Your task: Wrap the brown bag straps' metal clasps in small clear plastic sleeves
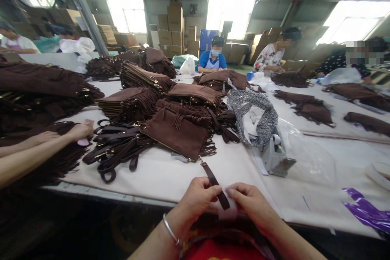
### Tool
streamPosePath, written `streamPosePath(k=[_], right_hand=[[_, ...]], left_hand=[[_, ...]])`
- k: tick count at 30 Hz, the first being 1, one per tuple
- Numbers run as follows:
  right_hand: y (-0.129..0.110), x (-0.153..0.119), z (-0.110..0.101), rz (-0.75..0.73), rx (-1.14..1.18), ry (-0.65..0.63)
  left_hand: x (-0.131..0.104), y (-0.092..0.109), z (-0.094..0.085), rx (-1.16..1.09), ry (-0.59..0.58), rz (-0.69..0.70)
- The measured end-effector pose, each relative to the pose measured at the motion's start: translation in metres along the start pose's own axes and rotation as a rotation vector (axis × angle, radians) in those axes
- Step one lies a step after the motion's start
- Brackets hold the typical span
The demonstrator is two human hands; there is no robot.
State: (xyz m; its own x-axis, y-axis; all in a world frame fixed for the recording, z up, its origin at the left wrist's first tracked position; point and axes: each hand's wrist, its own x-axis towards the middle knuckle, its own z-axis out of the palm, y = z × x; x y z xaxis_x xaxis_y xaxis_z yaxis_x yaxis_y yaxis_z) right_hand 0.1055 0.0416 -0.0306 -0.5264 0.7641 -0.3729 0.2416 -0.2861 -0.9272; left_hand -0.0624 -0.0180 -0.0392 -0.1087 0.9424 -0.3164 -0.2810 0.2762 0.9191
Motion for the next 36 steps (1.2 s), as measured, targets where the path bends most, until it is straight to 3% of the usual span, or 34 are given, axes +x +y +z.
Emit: streamPosePath(k=[8, 16, 26, 32, 36], right_hand=[[0.006, 0.007, 0.001, 0.000, -0.175, 0.180], [0.006, 0.004, -0.001, -0.092, -0.407, 0.219], [0.002, 0.000, 0.001, -0.145, -0.473, 0.200], [0.007, 0.005, -0.001, -0.116, -0.434, 0.192], [0.003, 0.008, 0.004, -0.198, -0.367, 0.104]], left_hand=[[-0.002, 0.001, 0.004, -0.061, -0.024, -0.074], [0.005, 0.018, -0.011, -0.236, 0.094, -0.042], [0.010, 0.016, -0.002, 0.038, 0.187, 0.080], [0.010, 0.012, -0.001, 0.067, 0.151, 0.092], [0.007, 0.003, 0.005, 0.039, 0.076, 0.089]])
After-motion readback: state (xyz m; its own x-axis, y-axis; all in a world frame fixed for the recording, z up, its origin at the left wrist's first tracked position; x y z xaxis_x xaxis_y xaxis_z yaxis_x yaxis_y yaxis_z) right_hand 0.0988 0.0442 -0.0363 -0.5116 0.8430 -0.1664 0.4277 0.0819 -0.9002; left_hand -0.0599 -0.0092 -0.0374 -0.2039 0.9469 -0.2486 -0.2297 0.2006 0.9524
